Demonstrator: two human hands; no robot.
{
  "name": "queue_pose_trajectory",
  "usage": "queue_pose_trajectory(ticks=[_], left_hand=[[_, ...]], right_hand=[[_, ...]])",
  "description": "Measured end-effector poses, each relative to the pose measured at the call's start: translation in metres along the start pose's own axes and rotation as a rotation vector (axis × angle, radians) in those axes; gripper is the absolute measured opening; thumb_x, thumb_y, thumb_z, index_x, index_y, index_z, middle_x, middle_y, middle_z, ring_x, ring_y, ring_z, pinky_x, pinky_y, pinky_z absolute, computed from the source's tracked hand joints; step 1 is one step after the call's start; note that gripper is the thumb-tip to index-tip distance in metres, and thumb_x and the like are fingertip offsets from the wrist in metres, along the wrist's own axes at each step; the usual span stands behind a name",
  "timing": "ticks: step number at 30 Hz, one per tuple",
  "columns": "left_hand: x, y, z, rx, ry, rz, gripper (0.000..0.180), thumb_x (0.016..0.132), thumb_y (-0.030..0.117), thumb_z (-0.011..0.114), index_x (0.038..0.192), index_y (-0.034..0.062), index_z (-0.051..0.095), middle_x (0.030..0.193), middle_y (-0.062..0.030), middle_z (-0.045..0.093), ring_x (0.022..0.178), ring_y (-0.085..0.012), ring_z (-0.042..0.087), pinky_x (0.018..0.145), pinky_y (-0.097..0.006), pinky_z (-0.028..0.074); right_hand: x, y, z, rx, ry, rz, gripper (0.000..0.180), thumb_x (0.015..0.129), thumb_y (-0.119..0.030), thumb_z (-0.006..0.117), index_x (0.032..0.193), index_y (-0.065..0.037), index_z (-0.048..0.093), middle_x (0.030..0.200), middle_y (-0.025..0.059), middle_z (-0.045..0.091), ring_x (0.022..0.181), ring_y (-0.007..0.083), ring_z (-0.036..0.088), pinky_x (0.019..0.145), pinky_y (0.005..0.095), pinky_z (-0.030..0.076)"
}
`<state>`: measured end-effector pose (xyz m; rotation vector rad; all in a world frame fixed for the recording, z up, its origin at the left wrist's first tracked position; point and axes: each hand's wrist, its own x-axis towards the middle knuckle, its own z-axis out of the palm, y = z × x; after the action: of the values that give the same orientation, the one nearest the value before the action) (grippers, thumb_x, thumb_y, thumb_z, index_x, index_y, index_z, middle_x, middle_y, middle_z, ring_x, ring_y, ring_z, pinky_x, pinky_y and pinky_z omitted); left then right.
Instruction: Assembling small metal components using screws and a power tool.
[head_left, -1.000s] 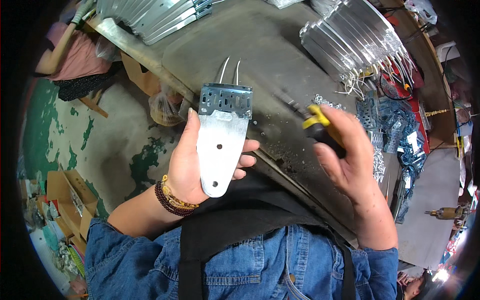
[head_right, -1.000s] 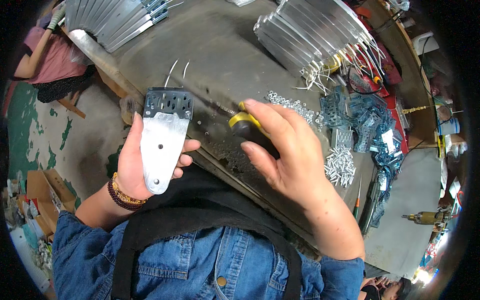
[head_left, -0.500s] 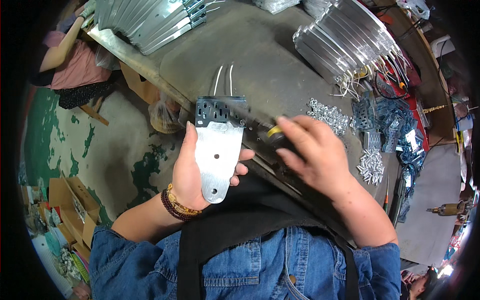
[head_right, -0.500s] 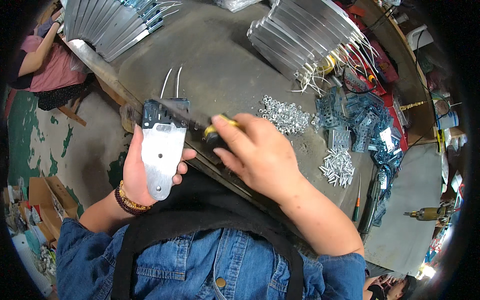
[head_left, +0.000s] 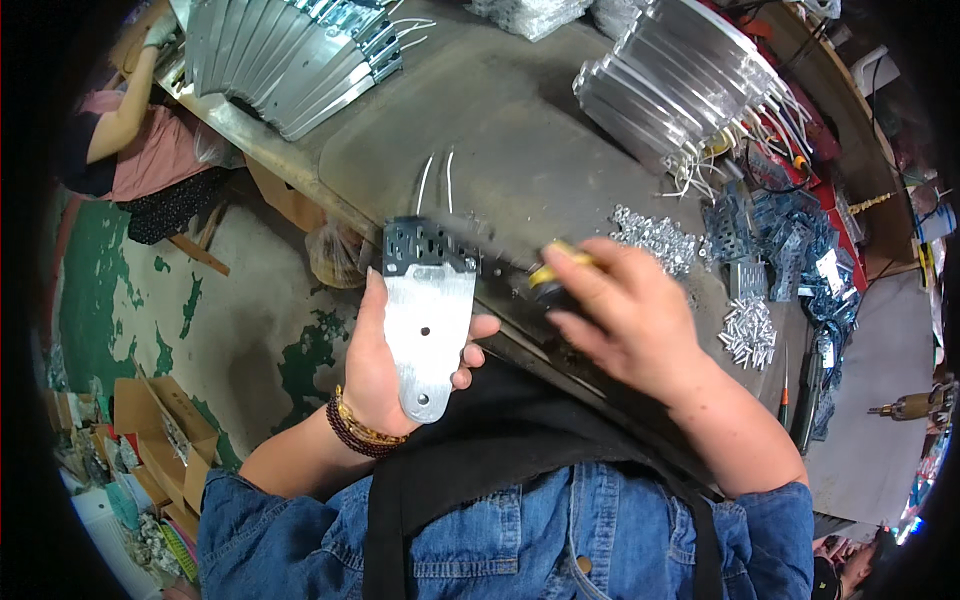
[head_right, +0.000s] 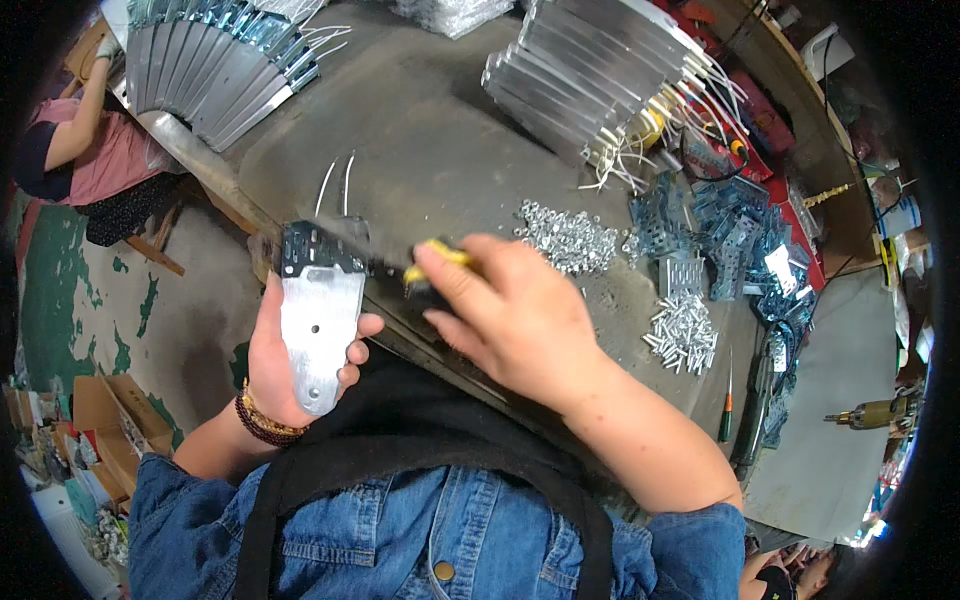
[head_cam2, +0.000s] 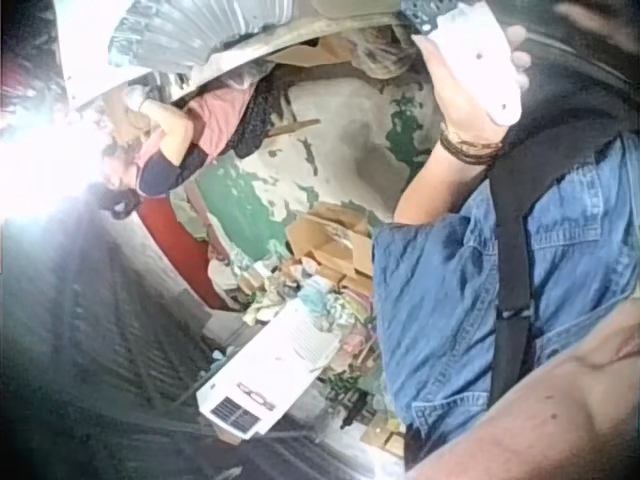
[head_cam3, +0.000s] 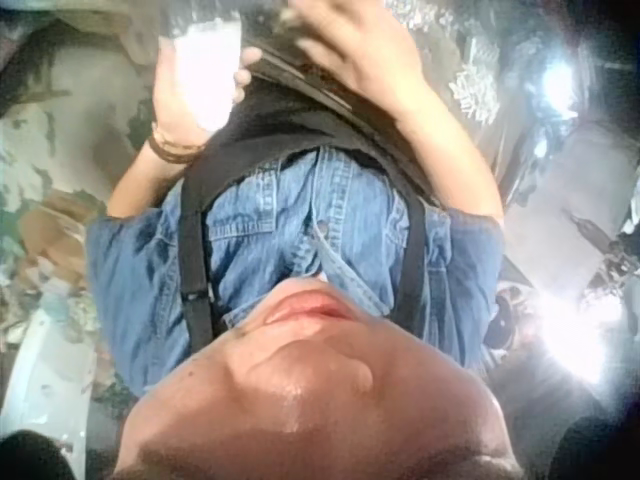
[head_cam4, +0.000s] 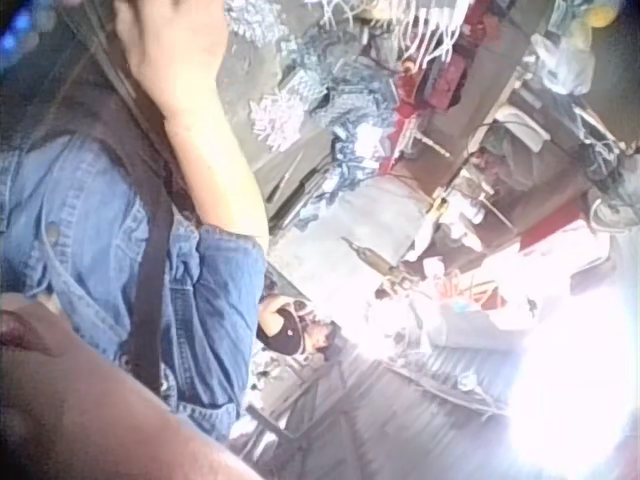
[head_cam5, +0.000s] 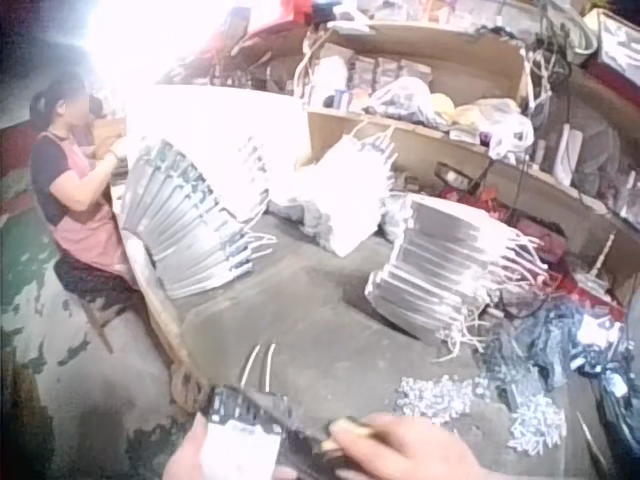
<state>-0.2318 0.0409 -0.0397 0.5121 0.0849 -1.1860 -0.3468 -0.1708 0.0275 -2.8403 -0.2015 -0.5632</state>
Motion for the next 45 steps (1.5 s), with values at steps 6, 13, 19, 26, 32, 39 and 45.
queue_pose_trajectory(ticks=[6, 13, 19, 26, 32, 39, 45], left_hand=[[-0.002, 0.001, 0.001, -0.019, 0.020, 0.019, 0.075, 0.089, 0.069, 0.027, 0.123, 0.0059, 0.050, 0.101, -0.0226, 0.064, 0.072, -0.0249, 0.063, 0.056, -0.032, 0.052], [-0.011, 0.012, 0.013, 0.113, -0.216, 0.217, 0.079, 0.089, 0.068, 0.033, 0.133, 0.0031, 0.039, 0.113, -0.0232, 0.053, 0.076, -0.0258, 0.054, 0.057, -0.033, 0.047], [-0.001, -0.011, 0.057, 0.289, -0.310, 0.120, 0.087, 0.084, 0.076, 0.030, 0.129, 0.0018, 0.041, 0.105, -0.0164, 0.055, 0.074, -0.0186, 0.053, 0.058, -0.029, 0.045], [0.026, -0.057, 0.101, 0.378, -0.419, -0.148, 0.090, 0.084, 0.077, 0.022, 0.128, 0.0005, 0.039, 0.102, -0.0176, 0.054, 0.072, -0.0195, 0.051, 0.058, -0.029, 0.043], [0.043, -0.090, 0.124, 0.445, -0.479, -0.307, 0.090, 0.085, 0.076, 0.015, 0.128, 0.0008, 0.039, 0.100, -0.0174, 0.055, 0.069, -0.0182, 0.052, 0.055, -0.027, 0.042], [0.053, -0.128, 0.133, 0.902, -0.511, -0.279, 0.085, 0.088, 0.073, 0.019, 0.118, -0.0013, 0.047, 0.085, -0.0072, 0.056, 0.071, -0.0114, 0.052, 0.062, -0.023, 0.042], [0.055, -0.153, 0.147, 0.758, -0.416, -0.368, 0.080, 0.089, 0.071, 0.021, 0.118, 0.0007, 0.047, 0.090, -0.0081, 0.057, 0.070, -0.0126, 0.052, 0.061, -0.024, 0.043]], right_hand=[[-0.009, -0.005, 0.008, 0.055, -0.119, -0.012, 0.050, 0.076, -0.023, 0.070, 0.124, -0.015, 0.056, 0.104, 0.0132, 0.057, 0.085, 0.0293, 0.059, 0.072, 0.0365, 0.051], [0.010, 0.018, -0.003, 0.123, 0.213, 0.174, 0.048, 0.079, -0.021, 0.070, 0.124, -0.011, 0.055, 0.107, 0.0136, 0.057, 0.095, 0.0309, 0.057, 0.081, 0.0376, 0.048], [-0.007, 0.006, -0.046, 0.302, 0.310, 0.071, 0.034, 0.074, -0.012, 0.073, 0.106, -0.007, 0.063, 0.102, 0.0124, 0.059, 0.093, 0.0302, 0.058, 0.078, 0.0370, 0.048], [-0.058, 0.009, -0.059, 0.227, 0.373, 0.119, 0.024, 0.068, -0.006, 0.073, 0.088, -0.006, 0.060, 0.082, 0.0089, 0.055, 0.075, 0.0279, 0.058, 0.064, 0.0353, 0.049], [-0.108, 0.011, -0.086, 0.124, 0.425, 0.248, 0.023, 0.066, 0.002, 0.073, 0.084, -0.004, 0.062, 0.083, 0.0078, 0.057, 0.073, 0.0231, 0.060, 0.060, 0.0305, 0.049], [-0.152, 0.009, -0.091, -0.053, 0.390, 0.376, 0.019, 0.063, -0.002, 0.065, 0.079, -0.004, 0.055, 0.079, 0.0098, 0.053, 0.072, 0.0278, 0.058, 0.062, 0.0362, 0.049], [-0.173, 0.014, -0.097, -0.026, 0.402, 0.464, 0.016, 0.068, -0.003, 0.061, 0.080, -0.004, 0.052, 0.078, 0.0109, 0.052, 0.074, 0.0295, 0.058, 0.063, 0.0387, 0.050]])
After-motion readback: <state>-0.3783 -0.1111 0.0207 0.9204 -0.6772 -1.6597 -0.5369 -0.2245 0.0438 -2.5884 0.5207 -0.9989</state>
